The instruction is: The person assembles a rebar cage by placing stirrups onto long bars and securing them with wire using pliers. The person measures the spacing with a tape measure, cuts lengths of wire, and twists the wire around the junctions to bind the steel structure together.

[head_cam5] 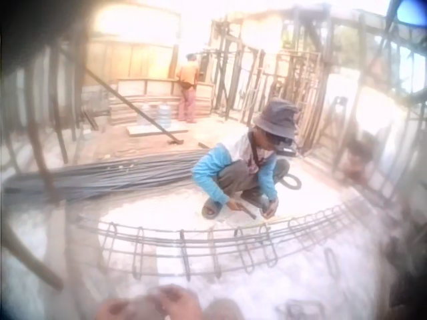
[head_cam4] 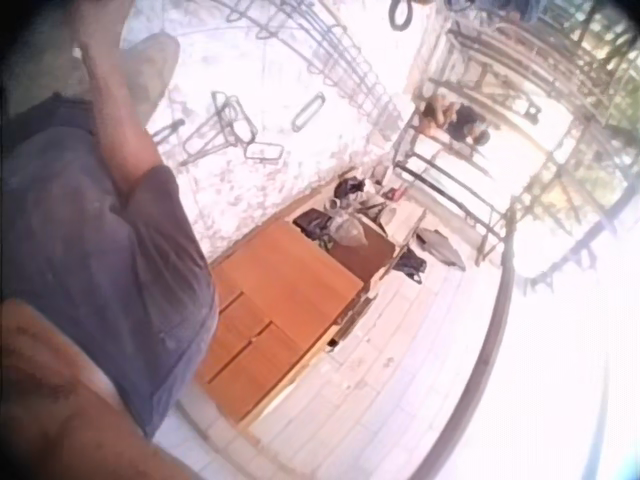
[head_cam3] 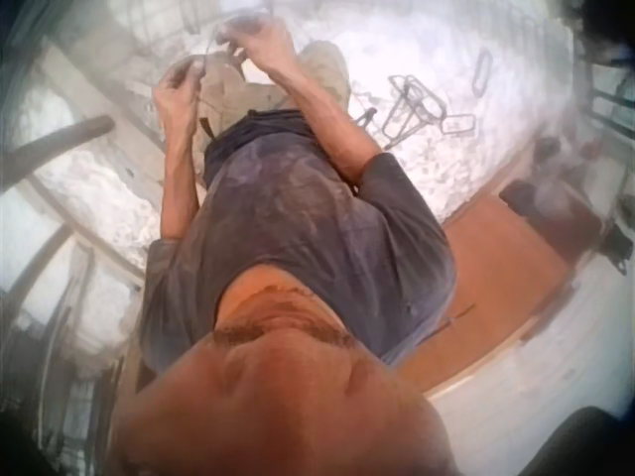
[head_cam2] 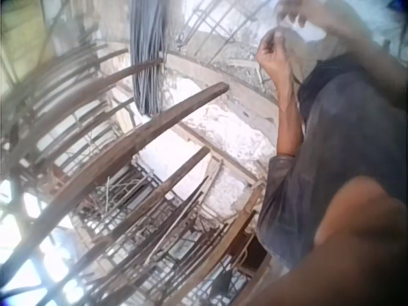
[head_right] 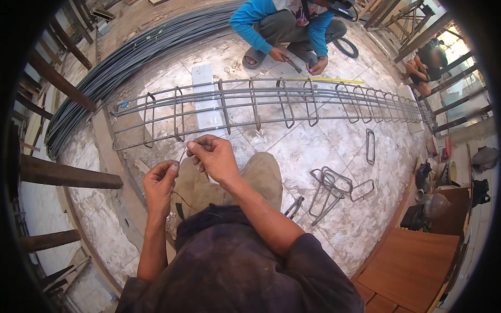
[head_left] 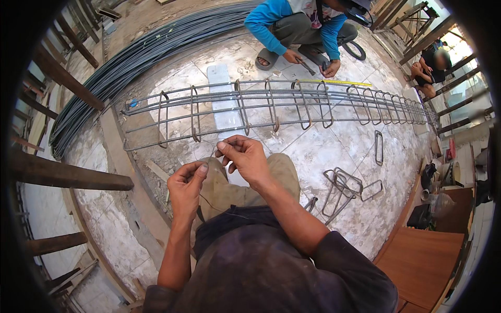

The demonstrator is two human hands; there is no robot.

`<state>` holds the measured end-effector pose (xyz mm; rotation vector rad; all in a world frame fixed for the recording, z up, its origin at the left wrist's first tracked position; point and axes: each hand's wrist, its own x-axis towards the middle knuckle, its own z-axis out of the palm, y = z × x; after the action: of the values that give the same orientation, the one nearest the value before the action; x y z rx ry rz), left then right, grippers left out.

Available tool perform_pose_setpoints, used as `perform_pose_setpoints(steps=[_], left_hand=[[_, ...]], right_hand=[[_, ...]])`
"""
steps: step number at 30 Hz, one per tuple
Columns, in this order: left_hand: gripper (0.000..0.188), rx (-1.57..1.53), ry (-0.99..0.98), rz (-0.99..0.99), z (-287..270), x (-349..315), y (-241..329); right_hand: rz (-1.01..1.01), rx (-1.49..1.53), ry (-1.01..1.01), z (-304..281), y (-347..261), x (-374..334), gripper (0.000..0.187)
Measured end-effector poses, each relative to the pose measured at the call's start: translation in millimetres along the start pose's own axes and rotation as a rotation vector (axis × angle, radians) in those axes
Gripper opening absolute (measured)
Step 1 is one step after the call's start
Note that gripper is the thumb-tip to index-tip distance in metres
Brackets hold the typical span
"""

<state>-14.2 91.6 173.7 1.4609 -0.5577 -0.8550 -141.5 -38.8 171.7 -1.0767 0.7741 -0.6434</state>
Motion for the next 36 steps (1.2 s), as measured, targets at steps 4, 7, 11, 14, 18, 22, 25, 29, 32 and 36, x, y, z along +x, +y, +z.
perform_pose_setpoints(steps=[4,7,11,14,18,22,25,29,32,36], left_hand=[[0.023,0.026,-0.137,-0.142,-13,1,18],[0.021,0.018,-0.28,-0.245,-23,5,21],[0.021,-0.094,-0.435,-0.262,-31,16,25],[0.026,-0.222,-0.424,-0.276,-32,18,17],[0.03,-0.07,-0.384,-0.21,-31,18,13],[0.031,-0.004,-0.425,-0.216,-33,25,18],[0.03,-0.065,-0.408,-0.243,-37,30,12],[0.029,-0.175,-0.264,-0.227,-29,26,-1],[0.031,-0.08,-0.134,-0.098,-20,23,-12],[0.034,0.083,-0.124,0.051,-11,22,-21]], right_hand=[[-0.076,-0.19,-0.05,-16,-22,2,0.028],[0.086,-0.271,-0.242,-21,-31,14,0.027],[0.269,-0.162,-0.243,-11,-40,22,0.029],[0.23,-0.148,-0.193,-8,-35,23,0.029],[0.05,-0.149,-0.144,-1,-26,25,0.028],[-0.003,-0.109,-0.09,1,-18,27,0.028],[0.012,-0.141,-0.105,7,-19,24,0.028],[0.034,-0.236,-0.155,13,-9,15,0.028],[0.042,-0.241,-0.191,15,-4,9,0.025],[0.032,-0.263,-0.127,13,2,10,0.019]])
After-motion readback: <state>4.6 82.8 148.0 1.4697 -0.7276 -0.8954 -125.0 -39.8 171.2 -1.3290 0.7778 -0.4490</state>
